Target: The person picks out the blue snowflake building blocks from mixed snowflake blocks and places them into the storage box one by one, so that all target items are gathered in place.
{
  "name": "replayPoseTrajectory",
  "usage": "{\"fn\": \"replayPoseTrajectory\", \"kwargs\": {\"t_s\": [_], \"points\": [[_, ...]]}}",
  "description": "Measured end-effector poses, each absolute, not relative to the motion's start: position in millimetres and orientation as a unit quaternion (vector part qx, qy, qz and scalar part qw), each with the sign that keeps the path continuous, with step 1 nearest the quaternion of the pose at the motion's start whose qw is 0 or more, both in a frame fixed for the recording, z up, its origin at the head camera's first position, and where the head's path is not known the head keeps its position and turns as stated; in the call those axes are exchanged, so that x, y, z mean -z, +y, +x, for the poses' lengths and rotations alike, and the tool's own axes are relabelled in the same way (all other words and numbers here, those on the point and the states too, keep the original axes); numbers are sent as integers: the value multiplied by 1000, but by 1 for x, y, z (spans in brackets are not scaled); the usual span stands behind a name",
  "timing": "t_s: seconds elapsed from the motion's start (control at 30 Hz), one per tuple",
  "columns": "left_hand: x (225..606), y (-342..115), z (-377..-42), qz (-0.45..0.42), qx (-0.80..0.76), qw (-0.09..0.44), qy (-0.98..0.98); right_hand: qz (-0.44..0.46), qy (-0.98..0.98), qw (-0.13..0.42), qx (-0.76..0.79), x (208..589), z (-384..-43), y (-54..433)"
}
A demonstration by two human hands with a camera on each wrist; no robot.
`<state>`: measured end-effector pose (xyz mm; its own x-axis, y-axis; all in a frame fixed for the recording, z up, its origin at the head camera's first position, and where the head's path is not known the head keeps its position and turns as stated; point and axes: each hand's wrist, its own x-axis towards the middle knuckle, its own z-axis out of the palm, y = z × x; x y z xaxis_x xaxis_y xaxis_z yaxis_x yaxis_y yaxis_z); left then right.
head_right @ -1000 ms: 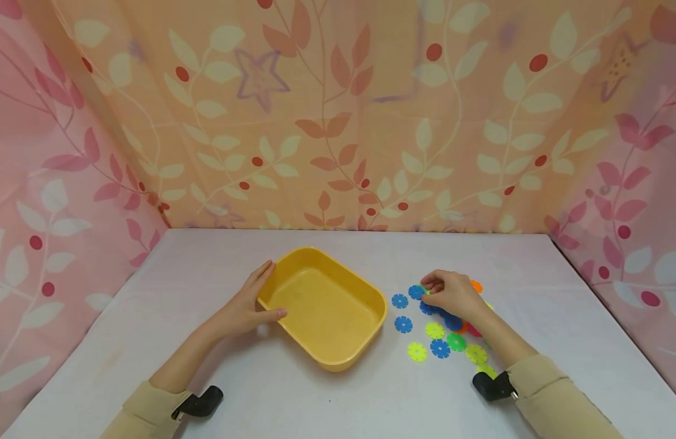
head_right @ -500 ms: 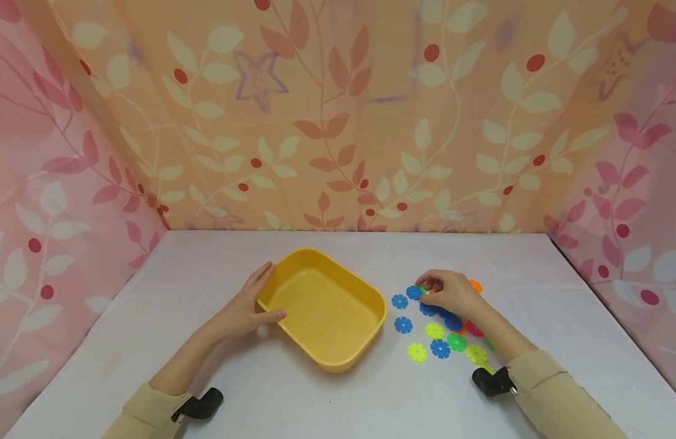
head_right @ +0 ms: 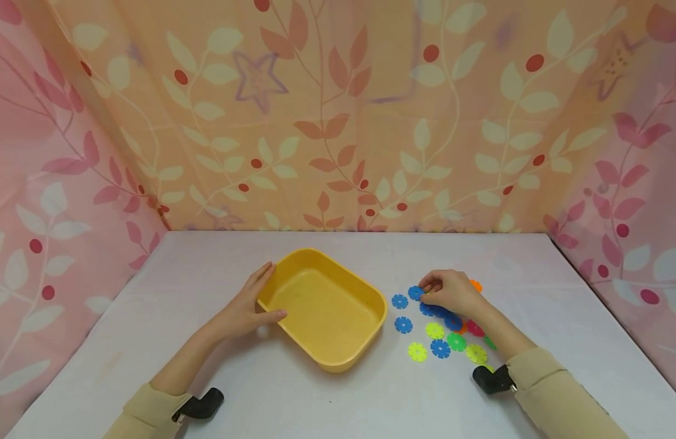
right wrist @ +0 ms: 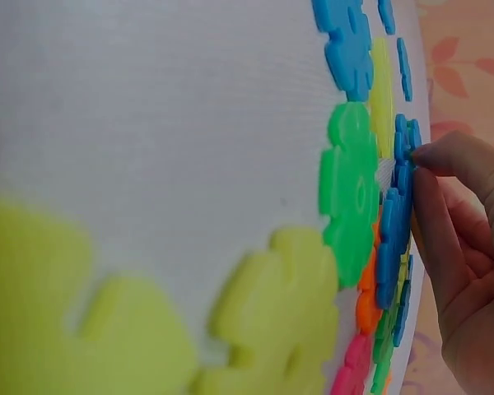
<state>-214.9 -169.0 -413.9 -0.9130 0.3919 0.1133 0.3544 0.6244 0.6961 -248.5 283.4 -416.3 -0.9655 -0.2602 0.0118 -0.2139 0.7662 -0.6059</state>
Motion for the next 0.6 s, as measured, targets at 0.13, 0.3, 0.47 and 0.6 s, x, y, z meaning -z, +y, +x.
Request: {"fn": "replayPoseTrajectory", "kwargs": {"t_s": [0.13, 0.3, 0.47, 0.6], "points": [[414, -169, -215, 207, -383, 24, 900, -125, 940, 38, 314, 415, -248, 282], [414, -170, -215, 207, -382, 23, 900, -129, 941, 33, 312, 415, -248, 281], [414, -170, -215, 210, -381, 23, 900, -122, 940, 31, 316, 417, -248, 283], [414, -169, -215, 211, -382, 21, 900, -123, 937, 30, 326, 417, -247, 284]]}}
